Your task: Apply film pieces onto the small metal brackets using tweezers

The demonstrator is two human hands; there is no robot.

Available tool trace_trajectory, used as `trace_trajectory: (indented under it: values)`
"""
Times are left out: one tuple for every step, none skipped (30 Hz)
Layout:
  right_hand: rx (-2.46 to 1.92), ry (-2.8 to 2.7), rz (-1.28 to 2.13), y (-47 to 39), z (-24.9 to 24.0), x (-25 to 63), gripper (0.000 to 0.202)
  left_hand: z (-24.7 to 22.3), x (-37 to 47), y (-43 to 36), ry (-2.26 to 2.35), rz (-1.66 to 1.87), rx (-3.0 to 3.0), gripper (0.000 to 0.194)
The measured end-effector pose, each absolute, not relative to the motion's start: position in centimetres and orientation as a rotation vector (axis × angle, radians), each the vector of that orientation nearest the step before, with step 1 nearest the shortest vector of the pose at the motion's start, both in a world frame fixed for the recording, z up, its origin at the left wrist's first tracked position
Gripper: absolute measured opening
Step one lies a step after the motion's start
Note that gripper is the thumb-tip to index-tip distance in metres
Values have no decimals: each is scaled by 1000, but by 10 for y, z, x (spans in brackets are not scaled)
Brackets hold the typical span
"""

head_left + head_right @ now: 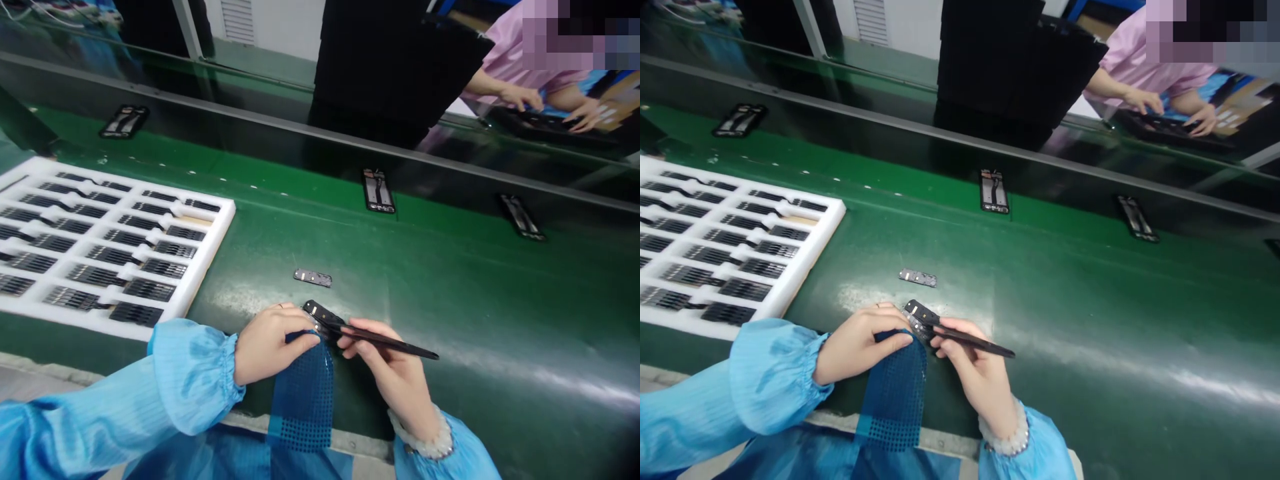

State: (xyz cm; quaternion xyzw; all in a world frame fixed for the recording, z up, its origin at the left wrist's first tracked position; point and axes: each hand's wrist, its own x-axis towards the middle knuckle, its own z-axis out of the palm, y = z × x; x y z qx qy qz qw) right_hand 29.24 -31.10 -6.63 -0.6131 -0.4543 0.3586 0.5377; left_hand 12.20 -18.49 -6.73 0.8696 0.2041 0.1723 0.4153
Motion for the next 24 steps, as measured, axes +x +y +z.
trace_trajectory:
  values:
    - [-1455, -1082, 853, -311, -65, 292, 19, -67, 122, -185, 514, 427, 2174, 19]
    - [-1452, -1096, 836, -311, -63, 291, 17, -67, 122, -185, 514, 424, 2166, 18]
    - [-1450, -1120, 811, -310, -62, 291, 15, -67, 122, -185, 511, 420, 2161, 18]
    - [-1452, -1142, 784, -310, -60, 290, 13, -67, 122, -185, 506, 417, 2157, 18]
    - [-1457, -1155, 763, -309, -60, 289, 12, -67, 122, -184, 499, 415, 2155, 18]
    - [-1460, -1154, 753, -308, -59, 288, 11, -67, 123, -184, 490, 415, 2154, 18]
    - [-1465, -1135, 753, -308, -59, 287, 11, -66, 123, -183, 480, 416, 2153, 18]
    - [-1468, -1104, 756, -307, -59, 285, 11, -66, 123, -183, 467, 418, 2153, 17]
    - [-1471, -1072, 763, -306, -59, 284, 11, -66, 123, -183, 450, 417, 2155, 16]
    - [-1474, -1043, 770, -306, -60, 282, 12, -65, 123, -183, 434, 414, 2159, 16]
    - [-1480, -1017, 780, -305, -60, 281, 13, -65, 123, -183, 421, 409, 2166, 16]
    - [-1484, -992, 794, -304, -61, 280, 13, -65, 123, -183, 413, 403, 2173, 16]
    - [-1486, -969, 812, -303, -61, 279, 14, -65, 123, -183, 410, 396, 2182, 16]
    - [-1482, -950, 835, -301, -62, 278, 14, -66, 122, -184, 410, 392, 2188, 16]
    - [-1477, -934, 860, -301, -63, 278, 13, -66, 122, -184, 410, 389, 2193, 16]
    - [-1470, -923, 880, -300, -63, 278, 13, -66, 121, -184, 412, 389, 2197, 15]
    - [-1465, -916, 894, -299, -64, 277, 13, -66, 121, -184, 414, 386, 2200, 15]
    - [-1464, -913, 898, -299, -64, 277, 13, -67, 121, -184, 417, 382, 2203, 15]
    - [-1467, -910, 901, -298, -64, 277, 13, -67, 121, -184, 420, 373, 2206, 15]
    - [-1472, -907, 902, -298, -64, 277, 14, -67, 121, -184, 421, 362, 2210, 15]
    - [-1478, -902, 905, -298, -63, 277, 14, -67, 121, -184, 422, 348, 2215, 16]
    - [-1483, -897, 908, -299, -63, 277, 13, -67, 122, -184, 424, 334, 2219, 16]
    - [-1487, -892, 911, -299, -62, 276, 13, -67, 122, -184, 426, 321, 2221, 17]
    - [-1489, -888, 911, -299, -61, 276, 13, -67, 122, -183, 431, 313, 2224, 17]
